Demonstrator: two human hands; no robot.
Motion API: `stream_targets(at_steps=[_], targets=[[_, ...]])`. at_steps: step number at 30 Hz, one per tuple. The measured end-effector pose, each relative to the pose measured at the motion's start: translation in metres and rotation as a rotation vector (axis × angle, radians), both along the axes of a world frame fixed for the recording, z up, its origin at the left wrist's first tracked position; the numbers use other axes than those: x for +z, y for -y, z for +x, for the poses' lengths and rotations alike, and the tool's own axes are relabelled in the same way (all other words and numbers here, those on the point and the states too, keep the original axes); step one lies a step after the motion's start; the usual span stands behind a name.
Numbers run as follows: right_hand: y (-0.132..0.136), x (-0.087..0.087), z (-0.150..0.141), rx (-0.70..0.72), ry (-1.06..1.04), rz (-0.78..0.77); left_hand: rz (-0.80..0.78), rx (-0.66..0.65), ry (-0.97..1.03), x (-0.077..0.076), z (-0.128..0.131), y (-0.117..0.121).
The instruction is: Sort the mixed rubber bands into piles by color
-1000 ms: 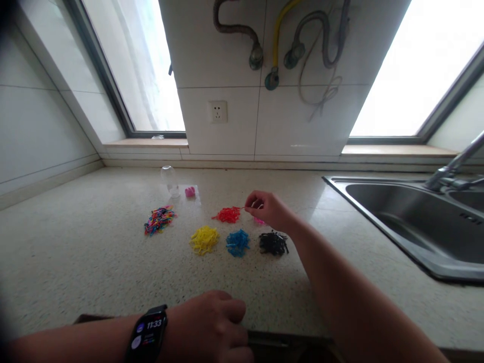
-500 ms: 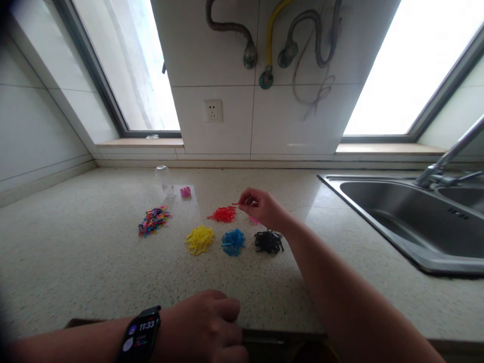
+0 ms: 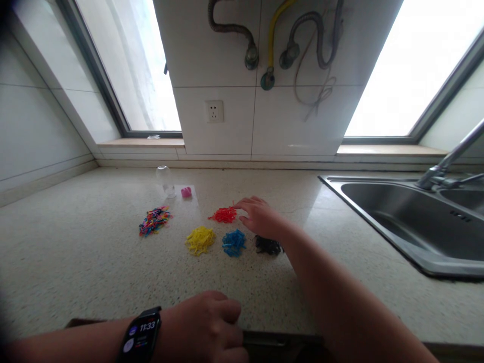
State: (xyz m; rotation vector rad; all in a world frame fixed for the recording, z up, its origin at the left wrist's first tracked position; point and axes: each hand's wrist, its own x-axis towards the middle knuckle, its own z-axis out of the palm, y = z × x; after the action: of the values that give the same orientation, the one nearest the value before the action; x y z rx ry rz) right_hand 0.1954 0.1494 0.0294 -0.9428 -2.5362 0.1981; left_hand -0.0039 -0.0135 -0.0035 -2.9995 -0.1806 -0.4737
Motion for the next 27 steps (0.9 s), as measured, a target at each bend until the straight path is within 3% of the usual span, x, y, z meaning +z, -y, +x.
stream_targets(at_steps=[5, 13, 22, 27], targets=[[-0.004, -0.003, -0.007, -0.098, 0.118, -0.022, 0.007, -0.001, -0.016, 0.0, 0.0, 0.0], [-0.007, -0.003, -0.01, -0.122, 0.138, -0.08, 0.01, -0.007, -0.005, -0.006, 0.001, -0.002], [-0.029, -0.003, 0.03, -0.234, 0.026, 0.021, 0.003, -0.001, -0.024, -0.002, 0.0, -0.001], [-0.051, -0.014, 0.055, -0.325, -0.141, -0.006, -0.007, -0.005, -0.011, -0.002, -0.001, -0.001]])
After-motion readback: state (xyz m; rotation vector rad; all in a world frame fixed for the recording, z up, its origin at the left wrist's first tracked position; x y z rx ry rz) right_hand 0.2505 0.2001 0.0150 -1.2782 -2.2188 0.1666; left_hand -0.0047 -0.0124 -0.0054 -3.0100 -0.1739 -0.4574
